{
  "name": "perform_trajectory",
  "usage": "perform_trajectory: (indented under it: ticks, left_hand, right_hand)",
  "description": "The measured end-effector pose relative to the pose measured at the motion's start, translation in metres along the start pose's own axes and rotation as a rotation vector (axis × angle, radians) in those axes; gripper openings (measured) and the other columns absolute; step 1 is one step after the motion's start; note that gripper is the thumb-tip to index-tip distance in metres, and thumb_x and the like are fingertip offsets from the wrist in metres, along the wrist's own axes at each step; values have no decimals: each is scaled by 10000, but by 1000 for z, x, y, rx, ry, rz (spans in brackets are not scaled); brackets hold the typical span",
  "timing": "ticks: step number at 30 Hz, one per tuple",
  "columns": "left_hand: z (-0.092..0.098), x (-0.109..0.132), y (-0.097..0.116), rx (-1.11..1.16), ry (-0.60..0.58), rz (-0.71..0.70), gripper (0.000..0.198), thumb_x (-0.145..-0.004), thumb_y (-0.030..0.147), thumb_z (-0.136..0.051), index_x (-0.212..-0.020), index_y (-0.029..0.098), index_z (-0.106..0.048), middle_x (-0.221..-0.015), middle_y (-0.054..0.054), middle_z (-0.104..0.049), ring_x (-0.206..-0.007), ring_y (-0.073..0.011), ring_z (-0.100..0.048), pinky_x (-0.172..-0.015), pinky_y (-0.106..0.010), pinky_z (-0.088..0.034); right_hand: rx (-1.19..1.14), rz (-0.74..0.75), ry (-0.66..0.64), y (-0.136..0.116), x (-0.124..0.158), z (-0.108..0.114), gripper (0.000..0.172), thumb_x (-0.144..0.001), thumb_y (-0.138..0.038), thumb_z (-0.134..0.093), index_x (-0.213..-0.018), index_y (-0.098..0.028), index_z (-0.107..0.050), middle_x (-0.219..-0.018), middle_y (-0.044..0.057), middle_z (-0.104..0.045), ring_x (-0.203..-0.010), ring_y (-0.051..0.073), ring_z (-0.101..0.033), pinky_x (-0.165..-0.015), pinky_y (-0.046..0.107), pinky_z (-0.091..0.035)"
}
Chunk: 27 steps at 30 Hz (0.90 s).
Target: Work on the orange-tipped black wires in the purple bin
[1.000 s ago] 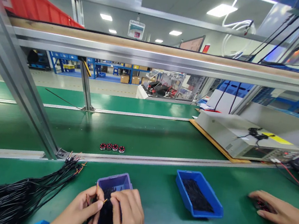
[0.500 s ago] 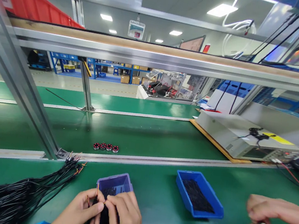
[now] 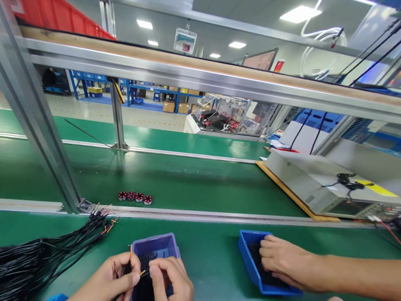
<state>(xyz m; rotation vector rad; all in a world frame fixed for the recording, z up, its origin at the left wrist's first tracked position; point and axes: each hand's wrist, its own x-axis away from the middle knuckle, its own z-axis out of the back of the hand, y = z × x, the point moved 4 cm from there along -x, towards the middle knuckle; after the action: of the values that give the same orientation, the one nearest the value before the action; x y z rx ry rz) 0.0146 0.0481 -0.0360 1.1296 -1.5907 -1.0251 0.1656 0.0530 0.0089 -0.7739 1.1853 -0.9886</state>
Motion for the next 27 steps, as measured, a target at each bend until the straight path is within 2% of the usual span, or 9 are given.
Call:
perform_trajectory:
  ticks: [11, 18, 23, 27]
  left_hand:
    - [1, 1, 2, -10, -44, 12, 499, -676, 621, -775, -718, 171, -564, -444, 52, -550, -353, -66, -458, -366, -150, -311]
    - [0, 0, -1, 33, 4, -25, 512, -667, 625, -790, -720, 164, -573, -437, 54, -536, -348, -65, -456, -354, -142, -300]
    - [-1, -1, -3, 36, -1, -41, 502, -672, 609, -797, -720, 158, -581, -431, 37, -561, -349, -75, -473, -361, -148, -320]
    - [-1, -2, -4, 36, -5, -48, 525, -660, 639, -788, -704, 161, -575, -417, 29, -568, -330, -78, -469, -352, -152, -311]
  right_hand:
    - [92, 77, 4, -1, -2, 1, 358, -978, -462, -530, -767, -229, -700, -693, 16, -685, -653, 189, -624, -644, 278, -482]
    - [202, 348, -112, -9, -10, 8, 281, -1021, -302, -471, -862, -234, -692, -744, 26, -703, -698, 188, -639, -670, 293, -525]
    - [289, 406, -210, -17, -12, 10, 267, -1014, -187, -446, -864, -222, -665, -785, 39, -693, -741, 189, -639, -672, 305, -540]
    - [346, 548, -246, -21, -10, 10, 251, -992, -133, -465, -1024, -214, -700, -810, 58, -700, -745, 190, -625, -618, 290, -546]
